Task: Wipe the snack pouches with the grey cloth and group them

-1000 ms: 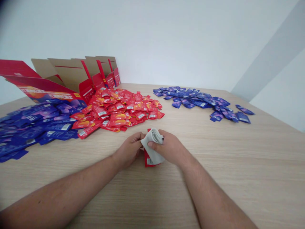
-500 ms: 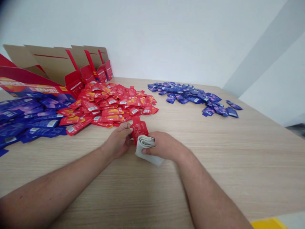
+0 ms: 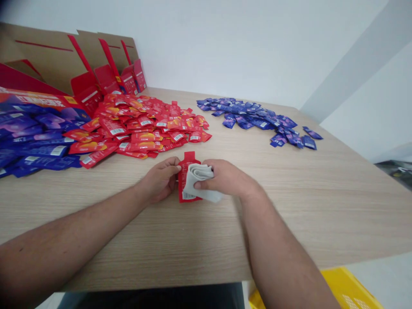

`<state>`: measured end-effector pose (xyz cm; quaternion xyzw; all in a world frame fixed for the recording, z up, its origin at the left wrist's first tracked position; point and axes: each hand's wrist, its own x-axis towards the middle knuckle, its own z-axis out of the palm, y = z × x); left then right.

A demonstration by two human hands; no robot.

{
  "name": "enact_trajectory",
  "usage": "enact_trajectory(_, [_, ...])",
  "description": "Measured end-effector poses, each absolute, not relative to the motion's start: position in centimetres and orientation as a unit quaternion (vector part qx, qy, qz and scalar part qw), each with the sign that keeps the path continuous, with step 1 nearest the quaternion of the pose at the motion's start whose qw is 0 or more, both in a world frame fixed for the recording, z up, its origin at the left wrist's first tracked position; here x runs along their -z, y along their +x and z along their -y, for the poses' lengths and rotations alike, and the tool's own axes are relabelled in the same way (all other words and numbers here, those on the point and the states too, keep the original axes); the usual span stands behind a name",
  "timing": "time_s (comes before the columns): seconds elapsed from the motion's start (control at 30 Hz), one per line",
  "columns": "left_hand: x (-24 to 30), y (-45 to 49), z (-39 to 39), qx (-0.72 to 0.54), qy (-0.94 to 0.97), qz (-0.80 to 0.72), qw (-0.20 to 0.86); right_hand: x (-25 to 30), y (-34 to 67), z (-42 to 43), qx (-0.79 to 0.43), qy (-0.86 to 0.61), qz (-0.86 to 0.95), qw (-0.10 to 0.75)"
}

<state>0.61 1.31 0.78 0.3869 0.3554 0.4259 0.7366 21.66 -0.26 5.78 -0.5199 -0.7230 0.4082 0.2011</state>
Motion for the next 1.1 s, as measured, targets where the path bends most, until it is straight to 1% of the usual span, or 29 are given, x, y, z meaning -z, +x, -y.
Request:
enact_trajectory(0.1, [-0.4, 0.8, -1.0, -0.388, 0.418, -0.346, 0.745, -4.8, 20.5, -0.2, -0.286, -0.602, 0.685, 0.295])
enact_trajectory(0.13, [-0.3, 0.8, -1.0, -0.381, 0.426, -0.343, 0.745, -4.6, 20.3, -0.4, -0.267, -0.612, 0.671, 0.322])
enact_trajectory(0.17, [-0.2, 0.9, -0.9, -0.378, 0.433, -0.341, 0.744, -4.4, 20.2, -0.5, -0.268, -0.608, 0.671, 0.330])
enact_trajectory(0.27, [-0.2, 0.9, -0.8, -0.377, 0.444, -0.349, 0.734, -4.3, 20.6, -0.7, -0.297, -0.577, 0.701, 0.296])
enact_trajectory(0.3, [-0.2, 0.9, -0.7, -0.376, 0.444, -0.351, 0.734, -4.3, 20.8, -0.8, -0.286, -0.585, 0.699, 0.297])
enact_trajectory(0.4, [-0.5, 1.0, -0.6, -0.377, 0.443, -0.344, 0.737, -4.4, 20.9, -0.7, -0.226, -0.628, 0.661, 0.343])
enact_trajectory(0.47, [-0.6, 1.0, -0.6, -0.386, 0.434, -0.342, 0.739, -4.6, 20.4, -0.3, -0.245, -0.608, 0.679, 0.332])
enact_trajectory(0.53, [-0.6, 1.0, -0.9, -0.409, 0.415, -0.346, 0.735, -4.8, 19.6, 0.3, -0.276, -0.557, 0.728, 0.289])
enact_trajectory(0.63, [-0.7, 0.6, -1.5, -0.443, 0.395, -0.348, 0.726, -5.2, 18.7, 1.1, -0.283, -0.468, 0.817, 0.181])
enact_trajectory(0.7, [-0.8, 0.4, -1.8, -0.447, 0.390, -0.345, 0.727, -5.4, 18.6, 1.2, -0.265, -0.464, 0.834, 0.139])
enact_trajectory(0.73, [-0.8, 0.3, -1.9, -0.447, 0.386, -0.343, 0.730, -5.5, 18.8, 1.0, -0.250, -0.489, 0.823, 0.144])
enact_trajectory(0.8, [-0.8, 0.4, -1.9, -0.450, 0.372, -0.340, 0.737, -5.5, 19.3, 0.6, -0.220, -0.563, 0.773, 0.193])
enact_trajectory(0.83, [-0.8, 0.4, -1.9, -0.452, 0.364, -0.340, 0.740, -5.4, 19.6, 0.4, -0.224, -0.582, 0.752, 0.215])
enact_trajectory(0.87, [-0.7, 0.5, -1.9, -0.451, 0.358, -0.341, 0.743, -5.2, 19.8, 0.2, -0.248, -0.580, 0.744, 0.222])
enact_trajectory(0.93, [-0.6, 0.6, -1.8, -0.450, 0.352, -0.345, 0.745, -4.7, 20.4, -0.3, -0.301, -0.555, 0.747, 0.208])
enact_trajectory(0.97, [-0.5, 0.5, -1.8, -0.451, 0.351, -0.349, 0.742, -4.4, 20.7, -0.6, -0.309, -0.554, 0.746, 0.202])
enact_trajectory(1.0, [-0.5, 0.4, -1.9, -0.456, 0.351, -0.353, 0.738, -4.2, 21.0, -0.9, -0.287, -0.579, 0.734, 0.210])
enact_trajectory(1.07, [-0.8, -0.1, -2.3, -0.473, 0.355, -0.356, 0.724, -3.7, 21.7, -1.6, -0.195, -0.670, 0.665, 0.267])
enact_trajectory(1.1, [-1.1, -0.4, -2.6, -0.481, 0.362, -0.359, 0.713, -3.5, 22.1, -2.0, -0.169, -0.701, 0.631, 0.285])
